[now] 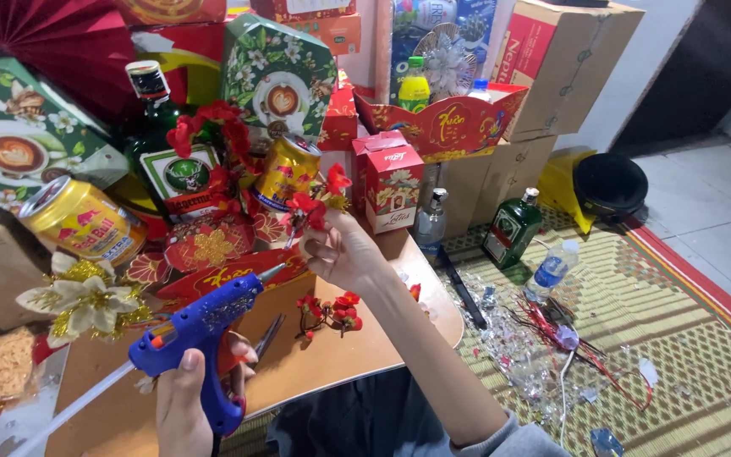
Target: The person decorates a gift basket by attaching artificial red flowers to a bottle and cans using a hot glue gun. They pick up flowers, apply glue, and press them onto the items within the basket.
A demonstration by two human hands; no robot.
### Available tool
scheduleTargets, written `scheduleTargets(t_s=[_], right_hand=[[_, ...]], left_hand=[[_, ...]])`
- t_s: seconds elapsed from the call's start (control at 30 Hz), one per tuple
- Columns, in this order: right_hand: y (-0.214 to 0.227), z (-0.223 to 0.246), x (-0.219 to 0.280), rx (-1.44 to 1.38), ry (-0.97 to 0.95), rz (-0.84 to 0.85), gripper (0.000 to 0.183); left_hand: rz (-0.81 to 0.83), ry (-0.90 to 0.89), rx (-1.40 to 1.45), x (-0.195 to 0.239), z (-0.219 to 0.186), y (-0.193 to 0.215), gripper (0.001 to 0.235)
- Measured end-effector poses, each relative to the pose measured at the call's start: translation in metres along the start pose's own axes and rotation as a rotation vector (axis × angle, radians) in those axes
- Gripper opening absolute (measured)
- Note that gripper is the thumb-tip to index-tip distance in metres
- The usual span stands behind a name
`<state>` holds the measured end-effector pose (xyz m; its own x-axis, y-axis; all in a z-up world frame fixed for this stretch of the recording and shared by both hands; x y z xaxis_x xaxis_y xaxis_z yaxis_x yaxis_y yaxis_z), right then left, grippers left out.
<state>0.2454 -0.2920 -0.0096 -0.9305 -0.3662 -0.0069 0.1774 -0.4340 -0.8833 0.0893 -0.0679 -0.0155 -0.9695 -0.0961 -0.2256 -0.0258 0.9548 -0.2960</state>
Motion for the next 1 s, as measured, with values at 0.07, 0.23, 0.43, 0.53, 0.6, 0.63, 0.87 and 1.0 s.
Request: scheduleTargets(t_s=[0.07, 0.23, 0.43, 0.53, 0.6, 0.63, 0.87, 1.0], right_hand=[[-0.007, -0.001, 0.006, 0.004, -0.026, 0.065, 0.028], [-0.013, -0.007, 0.007, -0.028, -0.063, 0.092, 0.025], [-0.007, -0.013, 0.013, 0.030, -0.078, -0.023, 0.033], [-0.002, -0.016, 0.010, -0.037, -0.103, 0.181, 0.034], [0.001, -0.017, 0.011, -0.031, -0.069, 0.106, 0.034], [0.004, -0.017, 0.013, -0.021, -0.029, 0.029, 0.033], [0.011, -0.016, 0.012, 0.022, 0.031, -0.157, 0.048], [0.000, -0.014, 0.016, 0.146, 0.078, -0.268, 0.052]], left_hand=[[0.004, -0.012, 0.008, 0.001, 0.006, 0.005, 0.062], [0.023, 0.064, 0.013, 0.006, 0.004, 0.005, 0.060], [0.030, 0.069, 0.009, 0.007, -0.012, -0.002, 0.054], [0.044, 0.065, -0.059, 0.004, -0.009, 0.002, 0.053], [0.063, 0.072, -0.047, 0.007, -0.008, 0.001, 0.049], [0.089, 0.079, -0.033, 0.009, -0.007, 0.000, 0.049], [0.080, 0.135, -0.094, 0.016, -0.005, -0.002, 0.051], [0.101, 0.093, -0.077, 0.015, -0.004, -0.001, 0.052]])
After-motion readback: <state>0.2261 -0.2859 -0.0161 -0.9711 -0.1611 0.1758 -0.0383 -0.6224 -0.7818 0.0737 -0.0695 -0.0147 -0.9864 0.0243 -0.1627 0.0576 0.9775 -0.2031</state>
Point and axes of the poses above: each hand's wrist, its own x-axis away from the middle knuckle, its own y-axis out of the back of the hand, z = x × y, the point moved 2 cm from there along -x, towards the middle knuckle, and after that the axes turned 3 degrees about -x, right-handed, at the moved point
